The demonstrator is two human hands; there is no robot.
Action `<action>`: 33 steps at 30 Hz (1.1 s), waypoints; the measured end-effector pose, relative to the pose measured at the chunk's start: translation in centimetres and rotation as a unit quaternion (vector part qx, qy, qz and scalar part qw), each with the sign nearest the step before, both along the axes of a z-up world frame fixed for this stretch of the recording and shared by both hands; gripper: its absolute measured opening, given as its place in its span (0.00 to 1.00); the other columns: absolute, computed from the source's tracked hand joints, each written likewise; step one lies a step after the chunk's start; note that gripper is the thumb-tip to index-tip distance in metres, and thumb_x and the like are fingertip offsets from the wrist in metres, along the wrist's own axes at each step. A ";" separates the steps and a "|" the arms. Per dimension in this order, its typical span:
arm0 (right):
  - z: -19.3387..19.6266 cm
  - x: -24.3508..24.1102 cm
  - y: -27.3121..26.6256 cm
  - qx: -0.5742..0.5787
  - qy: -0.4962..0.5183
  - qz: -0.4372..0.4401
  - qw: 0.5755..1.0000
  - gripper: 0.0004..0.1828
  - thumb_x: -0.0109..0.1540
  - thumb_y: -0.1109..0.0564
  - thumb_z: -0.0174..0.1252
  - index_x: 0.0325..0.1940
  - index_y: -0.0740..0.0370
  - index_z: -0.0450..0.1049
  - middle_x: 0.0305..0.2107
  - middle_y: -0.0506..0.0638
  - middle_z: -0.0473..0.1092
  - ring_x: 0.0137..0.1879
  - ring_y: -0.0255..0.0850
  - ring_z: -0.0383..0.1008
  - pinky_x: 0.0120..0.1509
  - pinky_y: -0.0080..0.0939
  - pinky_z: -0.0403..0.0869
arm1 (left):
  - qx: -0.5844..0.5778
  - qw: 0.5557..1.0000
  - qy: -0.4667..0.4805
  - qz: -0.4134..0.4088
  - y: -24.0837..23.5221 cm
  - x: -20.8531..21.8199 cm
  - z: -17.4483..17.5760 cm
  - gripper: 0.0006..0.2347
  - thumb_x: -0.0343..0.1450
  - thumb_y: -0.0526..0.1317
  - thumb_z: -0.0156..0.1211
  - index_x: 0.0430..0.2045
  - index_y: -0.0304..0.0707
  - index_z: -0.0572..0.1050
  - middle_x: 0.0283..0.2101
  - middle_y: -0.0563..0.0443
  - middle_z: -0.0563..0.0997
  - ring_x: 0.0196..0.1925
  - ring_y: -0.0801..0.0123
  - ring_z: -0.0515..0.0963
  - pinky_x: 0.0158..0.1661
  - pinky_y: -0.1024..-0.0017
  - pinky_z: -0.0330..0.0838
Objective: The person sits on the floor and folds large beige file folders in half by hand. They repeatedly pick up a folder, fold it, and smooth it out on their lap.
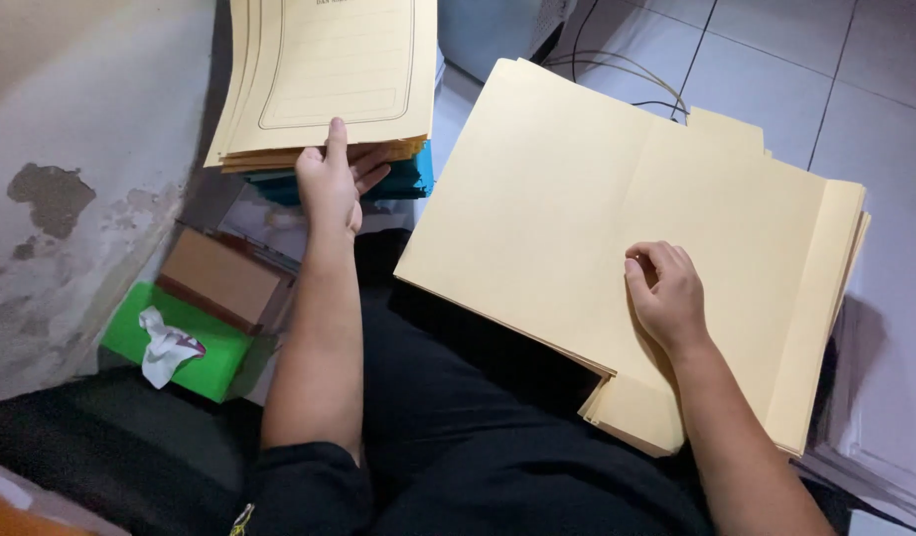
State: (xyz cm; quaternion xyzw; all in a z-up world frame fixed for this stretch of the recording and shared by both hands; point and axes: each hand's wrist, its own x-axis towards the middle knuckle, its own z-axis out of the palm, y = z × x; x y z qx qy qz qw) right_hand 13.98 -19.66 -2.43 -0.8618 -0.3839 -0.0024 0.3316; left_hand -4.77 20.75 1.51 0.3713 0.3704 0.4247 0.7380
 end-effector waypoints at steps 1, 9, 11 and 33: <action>0.1 0.0 0.2 0.003 0.001 0.003 1.000 0.04 0.68 0.55 0.58 0.46 0.53 0.75 0.31 0.49 0.70 0.42 0.48 0.72 0.53 0.47 0.71 | 0.008 1.000 0.019 -0.003 -0.8 -0.5 1.1 0.22 0.73 0.52 0.53 0.42 0.25 0.61 0.33 0.31 0.82 0.31 0.46 0.88 0.30 0.53 0.88; -0.4 0.4 0.3 0.005 -0.008 0.009 1.000 0.05 0.69 0.54 0.57 0.47 0.55 0.75 0.32 0.51 0.72 0.44 0.50 0.73 0.54 0.49 0.72 | 0.416 0.892 0.175 0.018 -9.0 -1.1 2.2 0.16 0.81 0.43 0.47 0.21 0.44 0.73 0.15 0.54 0.77 0.17 0.71 0.79 0.22 0.79 0.73; -0.5 0.4 0.0 0.010 -0.016 0.015 1.000 0.05 0.68 0.54 0.58 0.47 0.54 0.75 0.33 0.51 0.73 0.45 0.51 0.74 0.54 0.50 0.73 | 0.496 0.848 0.183 -0.041 -12.2 -0.3 2.9 0.13 0.75 0.48 0.59 0.19 0.53 0.74 0.12 0.60 0.74 0.16 0.68 0.75 0.23 0.75 0.70; 5.1 -8.9 -12.4 -0.152 0.076 0.099 0.980 0.46 0.47 0.35 0.75 0.64 0.51 0.67 0.63 0.53 0.59 0.74 0.57 0.54 0.74 0.57 0.57 | 0.647 0.506 0.182 -0.541 -25.9 3.2 -2.2 0.35 0.59 0.59 0.74 0.61 0.50 0.72 0.74 0.49 0.63 0.78 0.49 0.55 0.73 0.44 0.44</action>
